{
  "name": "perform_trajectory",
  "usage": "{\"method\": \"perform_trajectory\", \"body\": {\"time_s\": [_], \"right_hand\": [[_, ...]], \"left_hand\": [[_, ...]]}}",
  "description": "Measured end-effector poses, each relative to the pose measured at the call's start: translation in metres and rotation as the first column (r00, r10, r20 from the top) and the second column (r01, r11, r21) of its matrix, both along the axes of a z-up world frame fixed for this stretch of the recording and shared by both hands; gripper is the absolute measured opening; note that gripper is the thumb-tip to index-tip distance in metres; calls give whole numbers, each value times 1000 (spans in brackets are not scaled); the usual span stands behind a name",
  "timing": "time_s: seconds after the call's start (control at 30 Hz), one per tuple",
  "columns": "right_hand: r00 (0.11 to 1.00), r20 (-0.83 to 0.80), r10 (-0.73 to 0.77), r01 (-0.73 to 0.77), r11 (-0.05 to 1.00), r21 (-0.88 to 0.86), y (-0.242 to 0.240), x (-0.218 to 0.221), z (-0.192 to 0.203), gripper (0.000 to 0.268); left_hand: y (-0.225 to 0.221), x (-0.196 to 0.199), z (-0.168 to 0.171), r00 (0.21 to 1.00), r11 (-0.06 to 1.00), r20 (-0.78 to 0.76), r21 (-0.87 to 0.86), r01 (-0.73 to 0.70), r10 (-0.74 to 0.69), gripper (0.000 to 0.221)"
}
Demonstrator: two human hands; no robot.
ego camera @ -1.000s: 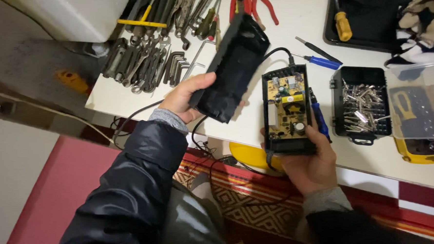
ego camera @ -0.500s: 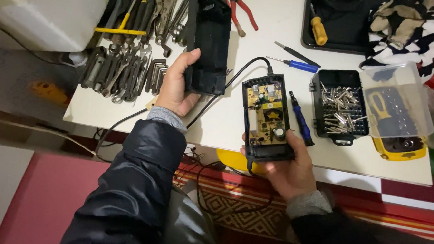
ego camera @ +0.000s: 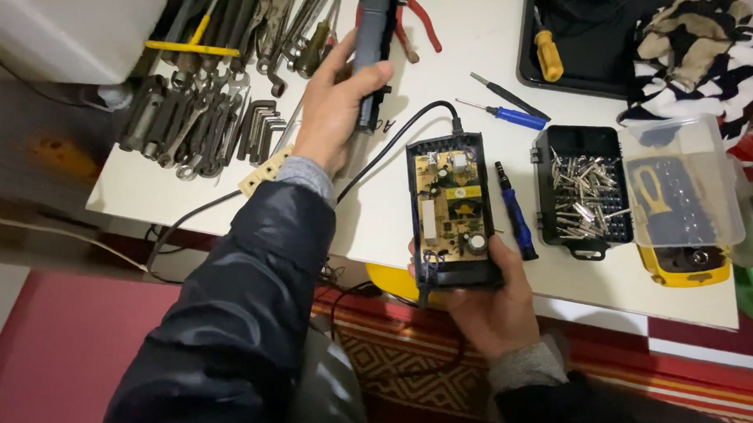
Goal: Using a screwdriver to pry open and disassemble a power charger to access the internal circuit board.
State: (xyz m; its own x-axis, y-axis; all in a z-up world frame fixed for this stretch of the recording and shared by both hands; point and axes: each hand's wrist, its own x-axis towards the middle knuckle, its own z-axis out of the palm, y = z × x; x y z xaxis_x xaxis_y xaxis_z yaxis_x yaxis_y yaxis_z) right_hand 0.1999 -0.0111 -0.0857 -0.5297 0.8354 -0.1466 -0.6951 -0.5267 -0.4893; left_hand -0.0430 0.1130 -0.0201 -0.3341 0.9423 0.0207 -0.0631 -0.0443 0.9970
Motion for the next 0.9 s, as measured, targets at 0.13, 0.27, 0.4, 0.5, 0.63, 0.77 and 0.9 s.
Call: {"method": "perform_trajectory", "body": {"time_s": [0.13, 0.27, 0.4, 0.5, 0.63, 0.77, 0.9], "right_hand": [[960, 276, -55, 120, 967, -225, -1, -7, 17, 58], [976, 196, -98, 138, 970, -202, -3, -6, 2, 42], [956, 289, -51, 121, 966, -229, -3, -16, 13, 44], [950, 310, -38, 115, 966, -232, -2, -24, 23, 42], [914, 405, 38, 22, 990, -142, 2, -27, 25, 33], [472, 873, -122, -261, 927, 270, 3, -33, 31, 71], [563, 825, -60, 67, 997, 27, 9, -45, 50, 55]], "left_hand": [[17, 6, -17, 954, 1000, -300, 11, 24, -20, 84], [47, 6, -54, 824, 993, -565, 116, 33, 39, 83], [51, 13, -63, 586, 995, -809, 84, 51, 38, 72], [57, 13, -73, 485, 998, -875, 48, 51, 18, 65], [62, 9, -86, 398, 997, -917, 44, 59, 17, 58], [59, 7, -86, 391, 982, -914, 160, 102, 108, 55], [45, 1, -78, 487, 982, -864, 179, 64, 126, 48]]}}
